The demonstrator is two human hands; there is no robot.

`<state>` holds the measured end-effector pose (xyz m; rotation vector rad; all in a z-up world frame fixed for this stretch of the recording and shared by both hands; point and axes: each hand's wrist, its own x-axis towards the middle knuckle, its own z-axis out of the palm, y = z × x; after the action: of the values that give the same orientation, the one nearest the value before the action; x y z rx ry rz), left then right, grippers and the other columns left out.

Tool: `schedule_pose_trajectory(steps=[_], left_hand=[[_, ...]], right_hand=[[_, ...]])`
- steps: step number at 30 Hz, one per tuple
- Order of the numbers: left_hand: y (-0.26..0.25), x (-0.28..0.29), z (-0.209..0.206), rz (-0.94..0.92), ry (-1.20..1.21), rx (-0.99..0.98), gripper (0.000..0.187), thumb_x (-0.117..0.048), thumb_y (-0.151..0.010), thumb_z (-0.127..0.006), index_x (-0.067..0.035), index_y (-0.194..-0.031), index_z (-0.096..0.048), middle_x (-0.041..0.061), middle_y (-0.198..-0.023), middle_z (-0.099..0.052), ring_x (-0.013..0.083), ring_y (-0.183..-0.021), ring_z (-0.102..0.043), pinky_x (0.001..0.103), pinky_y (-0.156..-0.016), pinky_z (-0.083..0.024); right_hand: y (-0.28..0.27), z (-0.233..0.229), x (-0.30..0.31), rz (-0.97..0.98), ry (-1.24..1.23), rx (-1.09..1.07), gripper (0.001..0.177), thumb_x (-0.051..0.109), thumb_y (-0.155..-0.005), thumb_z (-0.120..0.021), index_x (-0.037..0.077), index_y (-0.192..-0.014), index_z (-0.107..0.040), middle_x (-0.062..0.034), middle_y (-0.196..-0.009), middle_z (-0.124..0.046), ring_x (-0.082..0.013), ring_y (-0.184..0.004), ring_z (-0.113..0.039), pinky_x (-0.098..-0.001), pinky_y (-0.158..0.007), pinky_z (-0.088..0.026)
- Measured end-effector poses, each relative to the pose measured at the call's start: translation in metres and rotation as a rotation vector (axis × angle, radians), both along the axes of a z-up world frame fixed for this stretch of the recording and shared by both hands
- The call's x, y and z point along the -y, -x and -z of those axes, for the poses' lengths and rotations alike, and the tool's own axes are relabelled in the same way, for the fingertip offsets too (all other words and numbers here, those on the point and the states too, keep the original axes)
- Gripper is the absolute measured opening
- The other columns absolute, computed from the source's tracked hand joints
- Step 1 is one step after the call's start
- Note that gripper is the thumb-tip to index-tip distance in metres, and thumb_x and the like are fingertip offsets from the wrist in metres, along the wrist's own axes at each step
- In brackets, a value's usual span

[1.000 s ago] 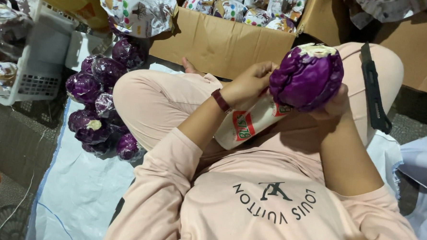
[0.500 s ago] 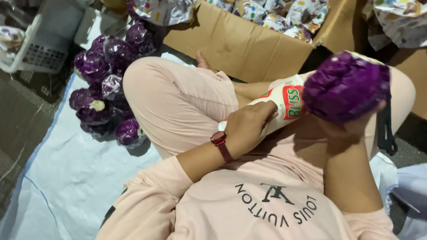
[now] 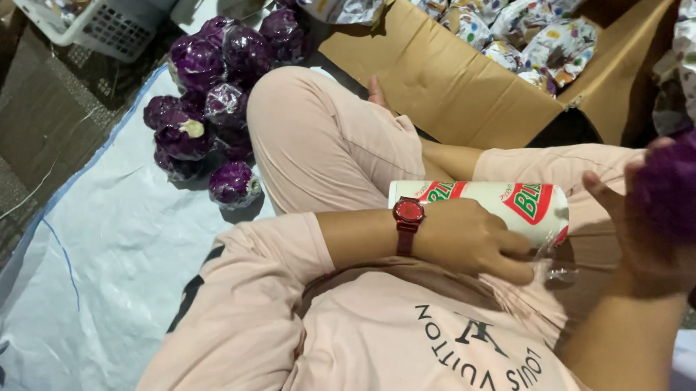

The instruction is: The person wraps red cabbages in plastic film using a roll and a knife, then places the items into a cardboard box.

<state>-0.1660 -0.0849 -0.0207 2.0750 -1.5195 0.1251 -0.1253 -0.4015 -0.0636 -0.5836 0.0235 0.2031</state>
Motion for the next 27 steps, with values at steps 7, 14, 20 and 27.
schedule_pose_trajectory(steps=[7, 14, 20, 27], left_hand=[[-0.001, -0.015, -0.042, 0.003, 0.234, 0.371, 0.012, -0.031, -0.099, -0.056, -0.021, -0.103, -0.053, 0.002, -0.089, -0.053, 0.0196, -0.057, -0.056, 0.038, -0.038, -0.042], [-0.016, -0.014, -0.072, -0.15, 0.365, 0.452, 0.012, -0.011, -0.096, -0.056, -0.023, -0.094, -0.056, 0.0, -0.084, -0.051, 0.0171, -0.06, -0.048, 0.033, -0.038, -0.038], [-0.013, 0.006, -0.048, -0.377, 0.408, 0.527, 0.005, -0.022, -0.101, -0.058, -0.026, -0.102, -0.056, -0.004, -0.085, -0.054, 0.0167, -0.056, -0.049, 0.033, -0.041, -0.035], [0.008, -0.002, -0.078, -0.591, 0.441, 0.385, 0.028, 0.004, -0.095, -0.061, -0.023, -0.1, -0.057, -0.002, -0.078, -0.047, 0.0169, -0.057, -0.054, 0.035, -0.041, -0.037]], right_hand=[[-0.012, -0.038, -0.109, -0.21, -0.218, -0.292, 0.096, 0.022, -0.073, -0.097, 0.011, -0.156, -0.05, -0.0291, -0.154, -0.05, -0.0557, -0.135, -0.048, -0.083, -0.102, -0.035], [0.014, -0.01, -0.083, -0.282, -0.325, -0.559, 0.07, 0.009, -0.083, -0.097, 0.003, -0.145, -0.064, -0.0262, -0.139, -0.067, -0.0403, -0.126, -0.063, -0.062, -0.101, -0.046], [0.018, -0.036, -0.079, -0.183, -0.226, -0.472, 0.068, 0.01, -0.079, -0.101, 0.005, -0.139, -0.069, -0.0149, -0.134, -0.071, -0.026, -0.121, -0.065, -0.0406, -0.104, -0.05], [-0.017, -0.067, -0.092, -0.371, -0.157, -0.423, 0.084, 0.018, -0.075, -0.112, 0.0, -0.14, -0.064, -0.0171, -0.124, -0.068, -0.0209, -0.108, -0.066, -0.0283, -0.088, -0.058]])
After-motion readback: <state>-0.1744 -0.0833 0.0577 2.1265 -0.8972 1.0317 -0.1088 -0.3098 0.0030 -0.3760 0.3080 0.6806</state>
